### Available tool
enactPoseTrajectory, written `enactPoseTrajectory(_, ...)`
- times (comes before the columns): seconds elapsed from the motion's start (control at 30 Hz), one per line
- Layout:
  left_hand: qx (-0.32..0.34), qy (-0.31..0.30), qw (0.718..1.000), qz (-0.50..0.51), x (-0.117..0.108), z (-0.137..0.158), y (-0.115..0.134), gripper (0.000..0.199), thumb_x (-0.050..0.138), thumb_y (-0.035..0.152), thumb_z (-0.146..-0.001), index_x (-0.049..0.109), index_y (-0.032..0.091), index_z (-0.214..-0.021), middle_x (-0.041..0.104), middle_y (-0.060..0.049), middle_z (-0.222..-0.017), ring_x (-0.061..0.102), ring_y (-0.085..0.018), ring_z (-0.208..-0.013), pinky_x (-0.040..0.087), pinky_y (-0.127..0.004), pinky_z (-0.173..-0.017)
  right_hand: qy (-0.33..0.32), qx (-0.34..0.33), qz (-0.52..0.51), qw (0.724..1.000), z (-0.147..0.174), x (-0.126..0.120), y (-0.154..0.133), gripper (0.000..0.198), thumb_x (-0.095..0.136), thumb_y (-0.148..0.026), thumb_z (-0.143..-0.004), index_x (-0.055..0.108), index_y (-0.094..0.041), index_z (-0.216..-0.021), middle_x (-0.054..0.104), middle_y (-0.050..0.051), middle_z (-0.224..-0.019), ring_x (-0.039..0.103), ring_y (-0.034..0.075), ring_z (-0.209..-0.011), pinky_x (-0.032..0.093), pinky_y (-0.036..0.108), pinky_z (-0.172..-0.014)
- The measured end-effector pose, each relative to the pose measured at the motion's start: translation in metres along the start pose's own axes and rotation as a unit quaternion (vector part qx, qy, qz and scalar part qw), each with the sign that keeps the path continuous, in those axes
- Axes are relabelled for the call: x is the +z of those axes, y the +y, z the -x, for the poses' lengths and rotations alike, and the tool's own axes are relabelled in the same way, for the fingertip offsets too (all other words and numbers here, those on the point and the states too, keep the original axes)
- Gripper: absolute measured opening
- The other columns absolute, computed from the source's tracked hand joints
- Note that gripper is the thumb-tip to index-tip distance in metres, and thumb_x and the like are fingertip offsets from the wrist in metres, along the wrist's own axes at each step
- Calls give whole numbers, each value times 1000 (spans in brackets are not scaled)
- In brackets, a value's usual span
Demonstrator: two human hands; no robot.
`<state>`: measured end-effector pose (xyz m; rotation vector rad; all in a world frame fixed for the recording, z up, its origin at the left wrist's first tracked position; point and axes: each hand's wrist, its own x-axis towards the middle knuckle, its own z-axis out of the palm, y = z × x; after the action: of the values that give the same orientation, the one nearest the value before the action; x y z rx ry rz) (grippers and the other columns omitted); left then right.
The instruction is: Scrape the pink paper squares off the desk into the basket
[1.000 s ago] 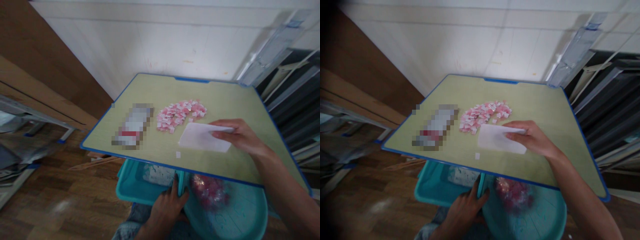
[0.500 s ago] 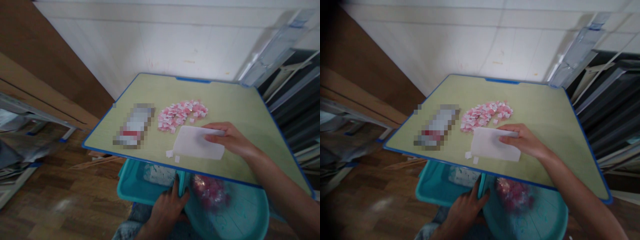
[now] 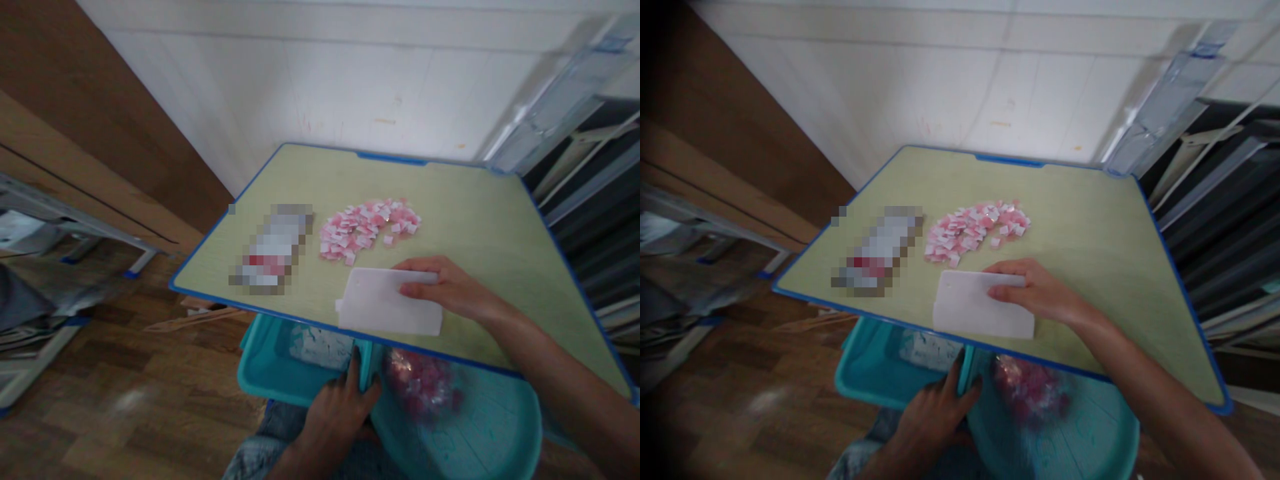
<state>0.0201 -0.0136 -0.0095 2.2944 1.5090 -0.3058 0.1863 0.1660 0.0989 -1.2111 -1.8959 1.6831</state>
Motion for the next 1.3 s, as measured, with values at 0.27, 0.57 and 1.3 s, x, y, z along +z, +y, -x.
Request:
enactPoseTrajectory(0.27, 1, 5, 1000, 1, 1, 1, 0, 82, 71, 53, -55, 41, 30, -127, 30, -30, -134, 64, -29, -75, 52, -39, -59, 102, 19, -24, 994, 5, -18, 6, 27, 68, -33, -63, 68, -17, -85, 67, 2, -71, 58, 12, -51, 43, 23, -48)
enactPoseTrajectory(0.57, 0, -6, 1000, -2, -4, 1, 0, 80, 71, 51, -56, 41, 30, -127, 30, -30, -134, 64, -29, -77, 52, -38, -60, 27, -26, 9, 999, 3, 3, 1, 25, 66, -34, -66, 68, -19, -86, 68, 2, -79, 61, 14, -67, 47, 23, -56)
enactPoseTrajectory(1.3, -2, -20, 1000, 13, -9, 2, 2, 78, 72, 49, -57, 41, 28, -126, 31, -29, -134, 61, -32, -87, 52, -39, -64, 68, -33, 47, 996, -2, 3, 8, 30, 62, -38, -70, 67, -18, -91, 68, 4, -86, 62, 16, -70, 47, 23, -55)
